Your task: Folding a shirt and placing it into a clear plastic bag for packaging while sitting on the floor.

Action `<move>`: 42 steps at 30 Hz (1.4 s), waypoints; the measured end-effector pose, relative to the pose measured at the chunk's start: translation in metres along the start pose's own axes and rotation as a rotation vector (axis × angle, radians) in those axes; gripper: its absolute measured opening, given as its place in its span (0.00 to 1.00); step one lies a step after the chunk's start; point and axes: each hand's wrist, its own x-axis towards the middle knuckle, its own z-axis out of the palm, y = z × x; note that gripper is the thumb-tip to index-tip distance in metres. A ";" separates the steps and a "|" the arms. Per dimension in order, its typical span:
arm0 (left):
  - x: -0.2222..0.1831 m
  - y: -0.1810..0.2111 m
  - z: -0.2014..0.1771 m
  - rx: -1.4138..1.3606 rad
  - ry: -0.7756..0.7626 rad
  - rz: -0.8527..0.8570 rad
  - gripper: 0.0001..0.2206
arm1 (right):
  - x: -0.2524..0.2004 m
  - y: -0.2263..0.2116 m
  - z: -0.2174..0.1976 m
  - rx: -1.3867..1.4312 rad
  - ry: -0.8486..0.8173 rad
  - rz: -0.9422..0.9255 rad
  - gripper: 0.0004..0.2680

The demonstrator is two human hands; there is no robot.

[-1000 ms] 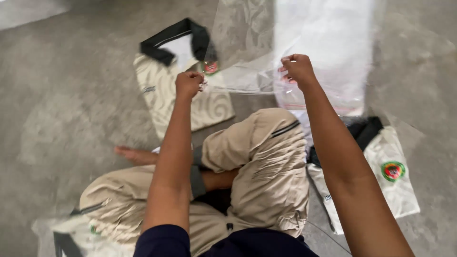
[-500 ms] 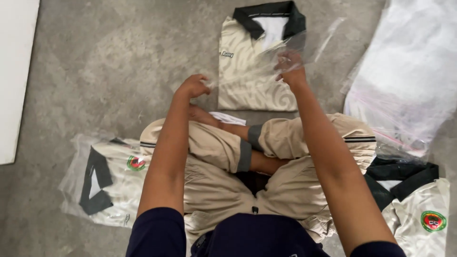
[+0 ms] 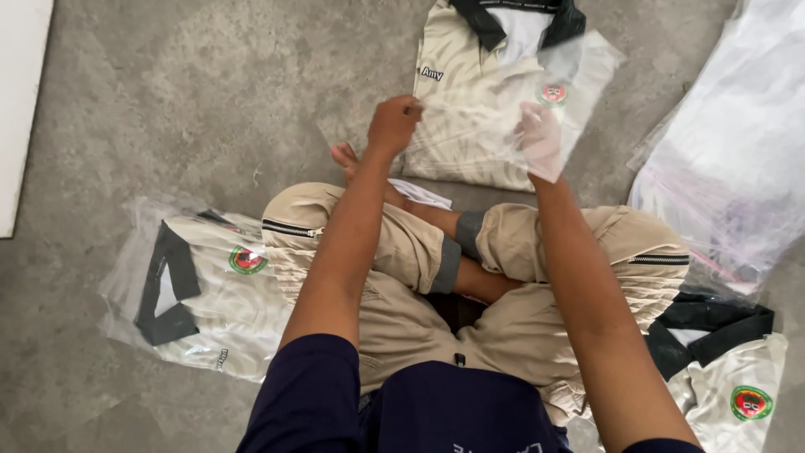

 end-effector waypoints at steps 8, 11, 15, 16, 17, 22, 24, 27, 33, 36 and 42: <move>-0.021 0.026 -0.037 -0.318 0.213 -0.398 0.10 | -0.009 -0.007 0.039 -0.677 0.255 -0.037 0.09; -0.026 0.038 -0.042 -0.432 0.219 -0.509 0.09 | -0.023 -0.020 0.055 -0.742 0.280 0.056 0.13; 0.000 0.009 -0.028 -0.615 0.332 -0.573 0.23 | -0.033 -0.036 0.065 -0.715 0.239 0.246 0.23; -0.003 0.013 -0.031 -0.612 0.327 -0.572 0.23 | -0.036 -0.041 0.068 -0.712 0.244 0.247 0.23; -0.006 0.017 -0.034 -0.577 0.324 -0.590 0.24 | -0.039 -0.046 0.070 -0.762 0.185 0.311 0.22; -0.008 0.022 -0.037 -0.755 0.353 -0.667 0.29 | -0.040 -0.051 0.068 -0.829 0.091 0.400 0.06; -0.009 0.024 -0.036 -0.780 0.360 -0.701 0.26 | -0.034 -0.044 0.059 -0.751 0.157 0.302 0.05; -0.006 0.013 -0.032 -0.639 0.277 -0.690 0.07 | -0.028 -0.039 0.054 -0.720 0.258 0.234 0.06; -0.024 0.040 -0.040 -0.318 0.130 -0.655 0.08 | -0.025 -0.036 0.047 -0.670 0.342 0.186 0.07; -0.033 0.045 -0.038 -0.114 0.217 -0.487 0.16 | -0.028 -0.042 0.058 -0.547 0.413 0.245 0.18; -0.017 0.020 -0.006 0.573 0.634 0.268 0.38 | -0.026 -0.037 0.053 -0.377 0.354 0.198 0.15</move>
